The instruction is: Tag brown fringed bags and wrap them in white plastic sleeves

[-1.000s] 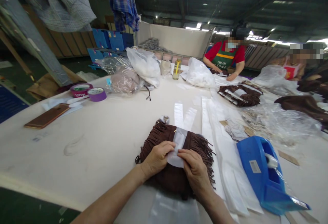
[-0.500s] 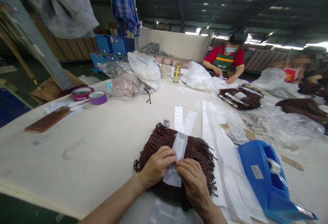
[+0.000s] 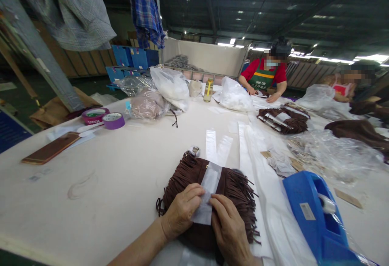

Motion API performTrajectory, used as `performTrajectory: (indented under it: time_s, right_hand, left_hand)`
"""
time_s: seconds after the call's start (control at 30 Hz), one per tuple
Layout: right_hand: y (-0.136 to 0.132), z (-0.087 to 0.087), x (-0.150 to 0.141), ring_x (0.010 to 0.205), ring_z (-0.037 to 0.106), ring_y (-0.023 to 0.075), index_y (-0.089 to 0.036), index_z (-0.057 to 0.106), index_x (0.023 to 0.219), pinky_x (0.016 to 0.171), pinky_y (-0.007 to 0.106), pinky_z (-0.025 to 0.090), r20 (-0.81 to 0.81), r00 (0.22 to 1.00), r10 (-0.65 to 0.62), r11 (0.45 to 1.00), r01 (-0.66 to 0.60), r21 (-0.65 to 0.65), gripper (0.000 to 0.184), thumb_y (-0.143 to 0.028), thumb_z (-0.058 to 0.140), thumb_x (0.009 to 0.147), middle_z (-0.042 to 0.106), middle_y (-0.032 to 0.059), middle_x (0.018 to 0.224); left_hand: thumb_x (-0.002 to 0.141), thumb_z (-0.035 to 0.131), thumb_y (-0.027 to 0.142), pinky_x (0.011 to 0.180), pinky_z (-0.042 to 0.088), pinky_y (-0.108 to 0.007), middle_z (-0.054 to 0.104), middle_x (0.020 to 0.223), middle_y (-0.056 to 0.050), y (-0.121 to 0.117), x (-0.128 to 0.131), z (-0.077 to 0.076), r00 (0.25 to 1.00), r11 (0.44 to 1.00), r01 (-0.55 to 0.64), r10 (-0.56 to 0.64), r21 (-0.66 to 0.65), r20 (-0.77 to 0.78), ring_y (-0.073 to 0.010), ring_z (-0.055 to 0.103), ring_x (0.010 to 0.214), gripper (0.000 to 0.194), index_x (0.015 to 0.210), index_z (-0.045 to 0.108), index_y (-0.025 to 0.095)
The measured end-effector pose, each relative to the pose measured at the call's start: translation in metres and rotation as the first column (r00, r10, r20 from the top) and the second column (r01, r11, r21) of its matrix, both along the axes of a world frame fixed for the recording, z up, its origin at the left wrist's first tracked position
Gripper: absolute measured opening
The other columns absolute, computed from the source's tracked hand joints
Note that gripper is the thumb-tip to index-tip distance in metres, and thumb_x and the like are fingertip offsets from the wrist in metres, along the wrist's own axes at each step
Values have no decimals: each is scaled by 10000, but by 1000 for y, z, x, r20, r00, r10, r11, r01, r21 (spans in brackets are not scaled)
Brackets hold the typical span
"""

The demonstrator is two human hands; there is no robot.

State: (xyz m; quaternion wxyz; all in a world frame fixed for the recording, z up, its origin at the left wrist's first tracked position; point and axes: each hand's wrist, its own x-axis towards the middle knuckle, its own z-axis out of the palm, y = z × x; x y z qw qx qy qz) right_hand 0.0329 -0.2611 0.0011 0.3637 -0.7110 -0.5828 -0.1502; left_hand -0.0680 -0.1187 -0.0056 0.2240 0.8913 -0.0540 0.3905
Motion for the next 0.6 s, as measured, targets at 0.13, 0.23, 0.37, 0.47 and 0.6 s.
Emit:
performTrajectory:
  time_s: [0.13, 0.23, 0.37, 0.47, 0.6]
  right_hand:
    - [1, -2, 1, 983, 585, 209, -165, 524, 1108, 819, 345, 536, -35, 999, -39, 999, 39, -8, 308, -111, 438, 817, 602, 127, 1051]
    - [0, -5, 3, 1009, 577, 216, -169, 515, 1129, 835, 354, 530, -55, 997, -51, 999, 49, -22, 334, -113, 444, 807, 586, 133, 1089]
    - [-3, -9, 4, 1058, 551, 218, -169, 498, 1162, 866, 361, 515, -61, 997, -41, 997, 37, -60, 370, -105, 437, 802, 556, 138, 1146]
    - [-5, -11, 4, 1071, 542, 217, -164, 492, 1171, 877, 366, 508, -66, 997, -36, 996, 30, -80, 385, -103, 431, 796, 548, 139, 1157]
    - [-5, -11, 4, 1079, 536, 218, -160, 494, 1172, 887, 370, 502, -80, 996, -37, 996, 30, -87, 393, -100, 434, 788, 545, 140, 1160]
  left_hand:
    - [839, 344, 15, 843, 536, -368, 609, 933, -147, -1, 0, -1, 999, 996, -16, 11, 90, 47, -218, 544, 1019, 211, 840, 541, 91]
    - [843, 314, 22, 839, 544, -367, 613, 926, -157, -3, -2, 0, 998, 986, -32, 22, 162, 64, -224, 549, 1022, 242, 872, 549, 69]
    - [854, 307, 46, 849, 543, -362, 626, 931, -166, -6, -8, 4, 998, 973, -8, -6, 233, 63, -230, 557, 1020, 260, 860, 567, 56]
    - [863, 310, 61, 842, 544, -359, 634, 937, -170, -8, -12, 4, 998, 967, 12, -26, 253, 51, -236, 561, 1020, 269, 846, 578, 52]
    - [857, 353, 62, 797, 548, -359, 646, 941, -167, -10, -16, 4, 997, 960, 27, -45, 279, 57, -245, 570, 1008, 232, 826, 582, 55]
